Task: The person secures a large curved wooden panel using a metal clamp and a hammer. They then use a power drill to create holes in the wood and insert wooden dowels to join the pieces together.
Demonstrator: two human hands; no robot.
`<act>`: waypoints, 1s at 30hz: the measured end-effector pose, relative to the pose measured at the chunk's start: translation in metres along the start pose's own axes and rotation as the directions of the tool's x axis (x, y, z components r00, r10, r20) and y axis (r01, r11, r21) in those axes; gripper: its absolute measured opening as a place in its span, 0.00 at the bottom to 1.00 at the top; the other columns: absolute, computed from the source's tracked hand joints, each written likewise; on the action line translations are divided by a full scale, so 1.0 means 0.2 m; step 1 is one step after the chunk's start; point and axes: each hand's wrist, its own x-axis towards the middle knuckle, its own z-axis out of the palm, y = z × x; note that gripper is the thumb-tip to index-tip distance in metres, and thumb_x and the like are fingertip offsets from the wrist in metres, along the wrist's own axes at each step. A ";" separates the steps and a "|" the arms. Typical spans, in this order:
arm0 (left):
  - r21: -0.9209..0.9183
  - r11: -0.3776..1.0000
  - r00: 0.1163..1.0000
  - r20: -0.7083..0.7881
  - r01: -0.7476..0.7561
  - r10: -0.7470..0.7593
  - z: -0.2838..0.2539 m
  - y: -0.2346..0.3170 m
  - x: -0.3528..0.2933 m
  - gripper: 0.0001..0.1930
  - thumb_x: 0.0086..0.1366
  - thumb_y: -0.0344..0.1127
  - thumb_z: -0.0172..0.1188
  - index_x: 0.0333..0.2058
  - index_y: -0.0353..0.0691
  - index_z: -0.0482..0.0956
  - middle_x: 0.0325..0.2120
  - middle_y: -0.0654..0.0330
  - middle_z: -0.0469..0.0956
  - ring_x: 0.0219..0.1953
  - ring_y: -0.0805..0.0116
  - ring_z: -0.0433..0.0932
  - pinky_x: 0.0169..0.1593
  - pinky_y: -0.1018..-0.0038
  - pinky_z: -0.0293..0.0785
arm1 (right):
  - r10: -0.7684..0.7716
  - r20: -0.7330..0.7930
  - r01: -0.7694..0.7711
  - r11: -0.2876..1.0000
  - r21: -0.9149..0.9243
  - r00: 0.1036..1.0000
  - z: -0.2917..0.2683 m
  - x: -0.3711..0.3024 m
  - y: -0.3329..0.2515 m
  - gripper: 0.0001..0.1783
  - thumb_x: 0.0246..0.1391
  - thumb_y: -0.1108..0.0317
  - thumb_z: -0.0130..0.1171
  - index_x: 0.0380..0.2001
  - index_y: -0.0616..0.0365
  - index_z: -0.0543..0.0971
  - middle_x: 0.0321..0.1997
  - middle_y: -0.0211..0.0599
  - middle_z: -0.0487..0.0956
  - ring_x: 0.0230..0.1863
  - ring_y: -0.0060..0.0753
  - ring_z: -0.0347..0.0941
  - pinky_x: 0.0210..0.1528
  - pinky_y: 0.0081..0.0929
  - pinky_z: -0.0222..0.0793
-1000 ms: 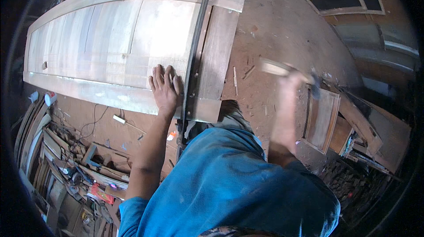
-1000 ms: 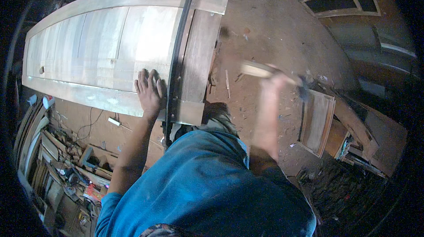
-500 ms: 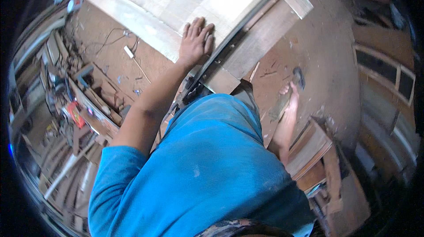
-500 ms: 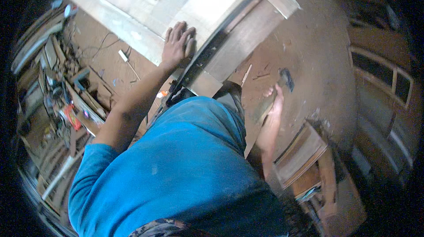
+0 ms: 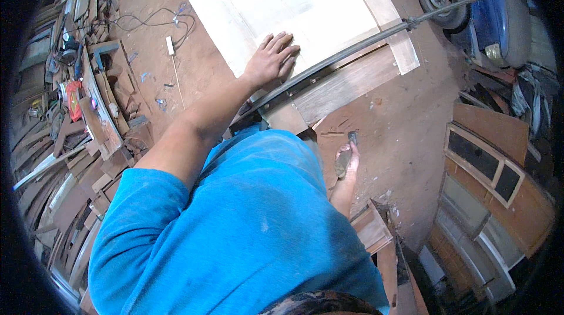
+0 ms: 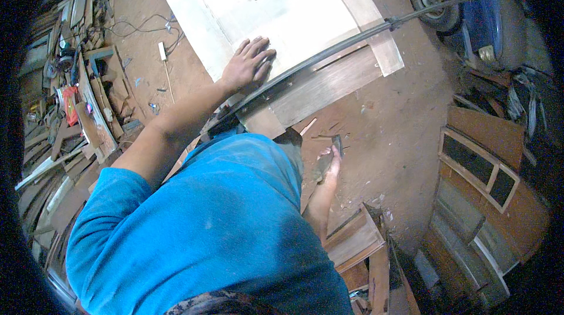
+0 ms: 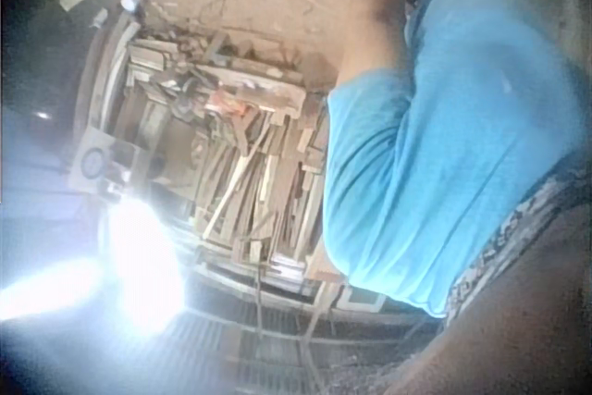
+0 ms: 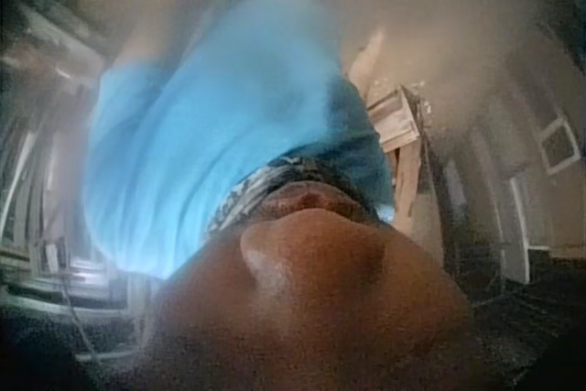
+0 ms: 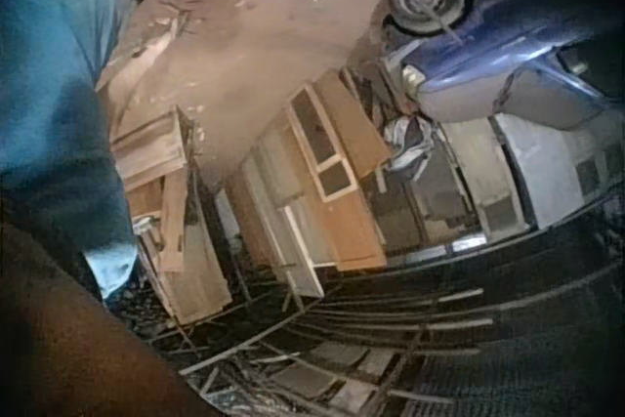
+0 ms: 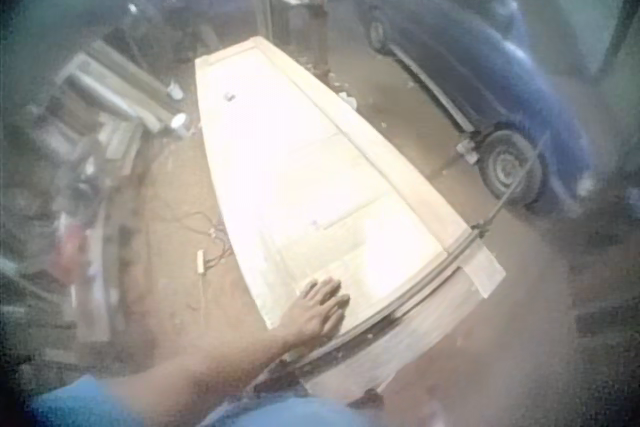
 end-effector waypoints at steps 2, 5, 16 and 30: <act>-0.015 1.000 1.000 0.002 -0.002 0.002 0.00 0.00 0.00 0.21 0.76 0.47 0.50 0.62 0.51 0.75 0.68 0.49 0.67 0.74 0.50 0.60 0.77 0.50 0.50 | -0.008 0.005 0.008 0.997 0.079 1.000 0.00 0.00 0.03 0.11 0.65 0.58 0.61 0.35 0.50 0.72 0.28 0.24 0.71 0.26 0.24 0.70 0.33 0.30 0.70; -0.003 1.000 1.000 0.015 -0.001 0.001 0.00 0.00 0.00 0.21 0.76 0.48 0.50 0.62 0.51 0.75 0.68 0.48 0.67 0.74 0.50 0.60 0.77 0.50 0.50 | -0.009 -0.041 0.009 1.000 0.013 0.999 0.02 -0.04 0.07 0.11 0.64 0.58 0.62 0.33 0.50 0.73 0.27 0.24 0.71 0.25 0.25 0.70 0.32 0.29 0.70; 0.020 1.000 0.999 0.047 -0.014 0.013 0.02 -0.01 0.01 0.22 0.75 0.47 0.51 0.64 0.51 0.73 0.70 0.50 0.64 0.75 0.51 0.57 0.78 0.51 0.47 | 0.082 -0.004 -0.081 0.989 0.123 0.997 0.02 -0.10 0.16 0.08 0.66 0.65 0.59 0.34 0.55 0.72 0.25 0.29 0.72 0.24 0.26 0.70 0.30 0.25 0.74; 0.041 0.999 0.999 0.045 -0.016 0.015 0.02 -0.01 0.01 0.21 0.75 0.47 0.52 0.63 0.52 0.72 0.69 0.50 0.64 0.75 0.53 0.58 0.78 0.51 0.47 | 0.089 -0.078 -0.070 0.973 0.221 0.993 0.00 -0.04 0.23 0.10 0.67 0.61 0.58 0.32 0.53 0.73 0.24 0.28 0.72 0.24 0.27 0.70 0.31 0.29 0.71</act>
